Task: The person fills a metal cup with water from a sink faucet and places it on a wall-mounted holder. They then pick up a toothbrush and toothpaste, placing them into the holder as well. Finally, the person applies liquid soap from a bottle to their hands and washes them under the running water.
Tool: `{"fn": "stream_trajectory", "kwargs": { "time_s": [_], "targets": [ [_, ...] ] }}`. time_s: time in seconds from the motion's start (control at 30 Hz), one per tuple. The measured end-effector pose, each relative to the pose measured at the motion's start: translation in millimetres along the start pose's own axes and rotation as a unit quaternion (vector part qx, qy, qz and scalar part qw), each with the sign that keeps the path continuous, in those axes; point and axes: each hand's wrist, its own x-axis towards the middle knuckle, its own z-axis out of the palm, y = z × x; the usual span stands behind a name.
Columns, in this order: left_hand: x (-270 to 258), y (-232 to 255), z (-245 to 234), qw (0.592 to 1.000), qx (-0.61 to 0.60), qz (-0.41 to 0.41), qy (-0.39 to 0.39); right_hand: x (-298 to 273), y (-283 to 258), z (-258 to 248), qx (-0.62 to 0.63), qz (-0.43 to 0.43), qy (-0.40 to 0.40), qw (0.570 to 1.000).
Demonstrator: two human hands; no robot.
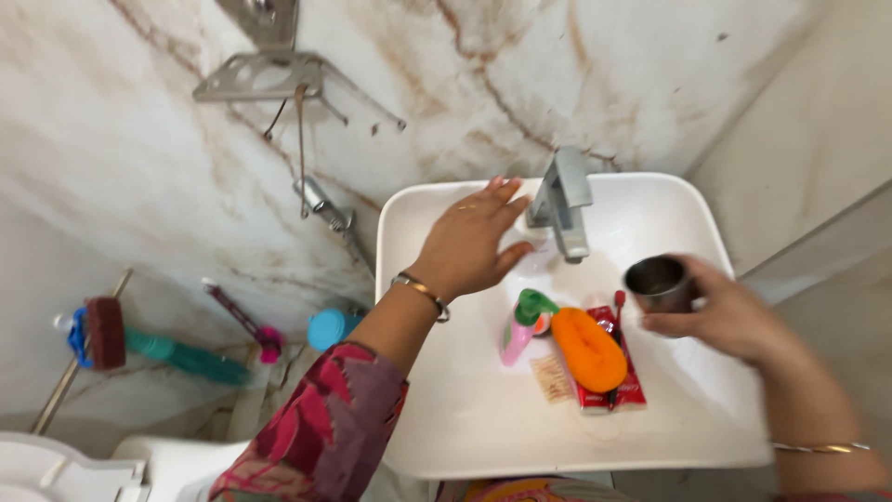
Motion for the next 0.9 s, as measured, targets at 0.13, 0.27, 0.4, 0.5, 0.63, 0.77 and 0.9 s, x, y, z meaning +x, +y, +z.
{"fn": "stream_trajectory", "kwargs": {
  "time_s": [0.13,0.27,0.4,0.5,0.63,0.77,0.9],
  "targets": [
    [44.4,-7.0,34.3,0.987,0.003,0.075,-0.142,27.7,22.5,58.9,0.177,-0.014,-0.086,0.980],
    [72.3,4.3,56.4,0.977,0.100,0.114,-0.149,36.0,20.6,93.3,0.252,-0.012,-0.098,0.963],
    [93.9,33.1,64.6,0.973,0.108,0.021,-0.202,34.2,18.3,106.6,0.276,-0.024,-0.096,0.956],
    [102.1,45.2,63.7,0.976,0.125,-0.004,-0.177,30.5,14.9,110.1,0.257,0.025,-0.089,0.962],
    [110.2,56.1,61.6,0.974,0.133,-0.039,-0.181,22.1,12.7,115.7,0.313,0.020,-0.120,0.942],
    [111.7,61.4,59.1,0.970,0.141,-0.049,-0.194,16.5,11.6,117.1,0.328,0.020,-0.123,0.937],
    [113.3,60.4,58.2,0.971,0.125,-0.052,-0.198,14.9,8.5,113.3,0.317,0.029,-0.125,0.940]
  ]
}}
